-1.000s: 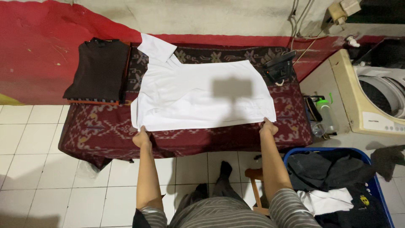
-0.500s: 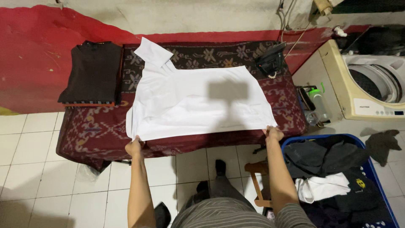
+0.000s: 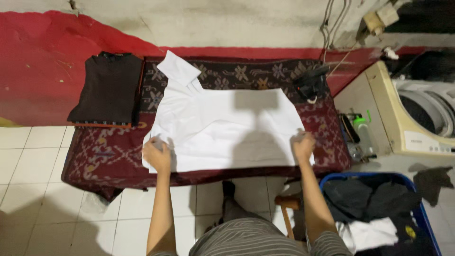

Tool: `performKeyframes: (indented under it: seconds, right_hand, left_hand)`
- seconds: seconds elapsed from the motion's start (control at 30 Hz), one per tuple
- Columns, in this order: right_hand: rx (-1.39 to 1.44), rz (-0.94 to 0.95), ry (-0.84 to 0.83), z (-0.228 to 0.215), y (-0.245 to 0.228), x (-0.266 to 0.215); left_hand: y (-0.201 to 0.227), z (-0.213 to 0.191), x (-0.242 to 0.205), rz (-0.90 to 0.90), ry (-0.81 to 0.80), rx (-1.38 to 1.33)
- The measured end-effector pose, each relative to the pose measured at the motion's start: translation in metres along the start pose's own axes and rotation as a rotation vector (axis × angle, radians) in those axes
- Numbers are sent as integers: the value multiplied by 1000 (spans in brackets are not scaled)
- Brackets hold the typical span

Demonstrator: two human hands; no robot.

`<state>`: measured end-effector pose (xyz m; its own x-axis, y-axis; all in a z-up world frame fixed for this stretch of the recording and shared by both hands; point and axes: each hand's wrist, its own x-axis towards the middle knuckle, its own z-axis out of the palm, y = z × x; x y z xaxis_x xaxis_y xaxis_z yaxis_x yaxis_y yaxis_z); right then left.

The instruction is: The person irons a white shirt on a padded surface by hand and with an iron, folds the shirt into a rectangular shape, and then sorts items from a blue laundry basket.

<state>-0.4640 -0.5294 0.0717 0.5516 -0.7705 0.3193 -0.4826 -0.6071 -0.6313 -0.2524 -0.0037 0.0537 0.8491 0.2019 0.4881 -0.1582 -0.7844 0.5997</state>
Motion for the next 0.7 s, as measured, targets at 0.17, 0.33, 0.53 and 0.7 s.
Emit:
performKeyframes:
  seconds: [0.17, 0.33, 0.53, 0.7]
  right_hand:
    - [127, -354, -250, 67, -37, 41]
    - [68, -527, -328, 113, -59, 96]
    - [-34, -511, -335, 145, -72, 156]
    - [-66, -587, -333, 170, -78, 192]
  left_hand:
    - [33, 46, 43, 116, -211, -8]
    - [34, 99, 87, -47, -235, -82]
    - [16, 141, 130, -198, -397, 67]
    - [8, 163, 163, -94, -288, 39]
